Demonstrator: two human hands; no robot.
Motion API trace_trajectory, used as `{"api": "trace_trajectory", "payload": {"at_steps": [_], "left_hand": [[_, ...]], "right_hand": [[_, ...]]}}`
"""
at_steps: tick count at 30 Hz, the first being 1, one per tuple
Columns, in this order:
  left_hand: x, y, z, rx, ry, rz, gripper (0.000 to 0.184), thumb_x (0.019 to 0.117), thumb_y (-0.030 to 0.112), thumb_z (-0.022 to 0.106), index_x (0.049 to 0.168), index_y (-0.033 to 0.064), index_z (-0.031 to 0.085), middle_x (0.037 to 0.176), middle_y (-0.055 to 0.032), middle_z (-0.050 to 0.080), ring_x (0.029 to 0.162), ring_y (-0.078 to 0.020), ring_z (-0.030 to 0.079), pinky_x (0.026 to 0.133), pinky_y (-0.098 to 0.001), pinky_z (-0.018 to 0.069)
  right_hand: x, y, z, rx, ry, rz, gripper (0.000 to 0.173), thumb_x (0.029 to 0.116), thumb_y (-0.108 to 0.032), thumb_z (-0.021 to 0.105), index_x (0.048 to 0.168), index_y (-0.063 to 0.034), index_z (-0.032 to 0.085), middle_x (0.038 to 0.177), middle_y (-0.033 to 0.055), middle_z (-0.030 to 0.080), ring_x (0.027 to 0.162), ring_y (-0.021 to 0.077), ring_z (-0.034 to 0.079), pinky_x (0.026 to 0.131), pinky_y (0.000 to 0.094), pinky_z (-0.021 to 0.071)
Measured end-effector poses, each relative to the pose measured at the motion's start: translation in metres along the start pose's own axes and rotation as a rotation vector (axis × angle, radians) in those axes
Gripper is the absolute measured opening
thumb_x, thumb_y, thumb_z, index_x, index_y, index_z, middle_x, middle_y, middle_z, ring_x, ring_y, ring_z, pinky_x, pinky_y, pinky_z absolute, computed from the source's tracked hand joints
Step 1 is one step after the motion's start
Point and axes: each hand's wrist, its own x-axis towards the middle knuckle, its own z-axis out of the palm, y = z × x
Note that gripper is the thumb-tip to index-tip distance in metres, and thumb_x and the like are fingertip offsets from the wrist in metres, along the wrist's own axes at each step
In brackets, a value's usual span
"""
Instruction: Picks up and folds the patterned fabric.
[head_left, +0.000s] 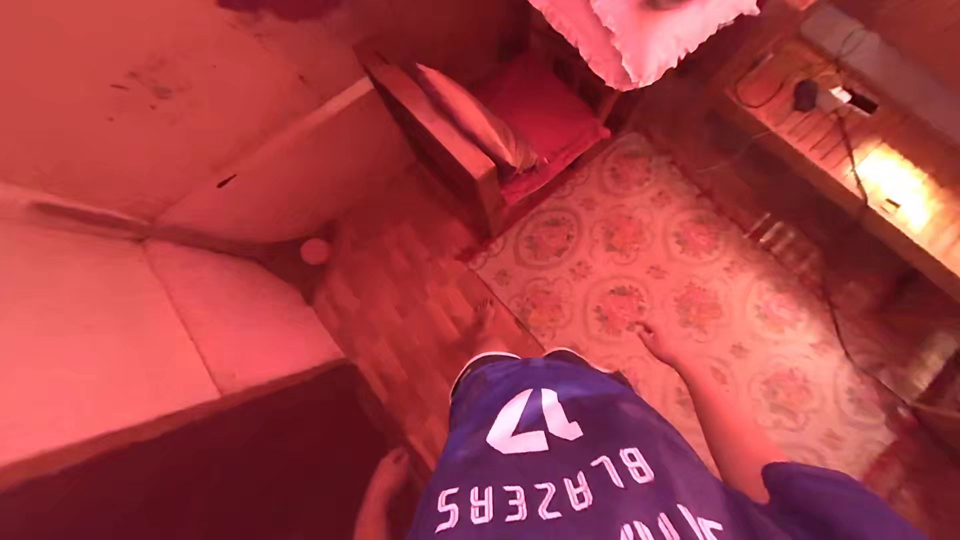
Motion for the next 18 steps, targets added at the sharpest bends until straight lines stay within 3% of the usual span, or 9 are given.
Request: {"api": "trace_trajectory", "payload": {"at_steps": [1,3,5,8,12,18], "left_hand": [[-0.006,0.051,-0.064,-0.041,-0.033,-0.034,0.042,0.1094,0.020,0.050,0.141,-0.0065,0.054,0.138,-0.0314,0.058,0.130,-0.0443,0.057,0.112,-0.0577,0.0421],[0.017,0.122,-0.163,-0.079,0.040,-0.011,0.042,0.1108,0.019,0.046,0.147,-0.0038,0.048,0.140,-0.0305,0.057,0.127,-0.0440,0.059,0.108,-0.0576,0.0457],[0.042,0.172,-0.234,-0.096,0.140,0.053,0.043,0.1117,0.020,0.043,0.148,-0.0015,0.048,0.137,-0.0295,0.058,0.123,-0.0428,0.061,0.105,-0.0578,0.0473],[0.067,0.230,-0.309,-0.121,0.231,0.150,0.043,0.1124,0.020,0.040,0.149,-0.0016,0.046,0.139,-0.0300,0.057,0.123,-0.0414,0.061,0.106,-0.0547,0.0469],[0.099,0.262,-0.331,-0.074,0.189,0.265,0.042,0.1120,0.017,0.040,0.148,-0.0041,0.046,0.139,-0.0310,0.057,0.124,-0.0416,0.061,0.106,-0.0530,0.0473],[0.120,0.238,-0.283,0.232,-0.158,0.164,0.040,0.1098,0.012,0.047,0.144,-0.0086,0.049,0.141,-0.0351,0.053,0.132,-0.0476,0.053,0.112,-0.0573,0.0401]], "right_hand": [[-0.001,0.000,0.015,-0.066,-0.079,0.058,0.046,0.1100,-0.017,0.044,0.151,0.0035,0.043,0.145,0.0320,0.051,0.135,0.0447,0.051,0.115,0.0571,0.0375],[-0.001,-0.003,0.041,-0.095,-0.169,0.142,0.046,0.1093,-0.022,0.048,0.148,0.0021,0.048,0.141,0.0306,0.055,0.132,0.0450,0.054,0.113,0.0581,0.0389],[-0.009,-0.010,0.060,0.050,-0.188,0.196,0.044,0.1099,-0.021,0.047,0.147,0.0017,0.049,0.139,0.0311,0.057,0.125,0.0454,0.059,0.107,0.0572,0.0444],[-0.030,-0.040,0.070,0.184,-0.162,0.240,0.043,0.1109,-0.019,0.044,0.149,0.0016,0.047,0.143,0.0318,0.053,0.125,0.0459,0.058,0.107,0.0564,0.0451],[-0.035,-0.060,0.070,0.237,-0.110,0.252,0.042,0.1112,-0.018,0.042,0.147,0.0026,0.048,0.146,0.0299,0.051,0.127,0.0442,0.058,0.108,0.0550,0.0453],[-0.002,-0.068,0.074,0.218,-0.044,0.234,0.043,0.1109,-0.020,0.042,0.149,0.0001,0.048,0.139,0.0294,0.057,0.124,0.0414,0.060,0.109,0.0533,0.0446]]}}
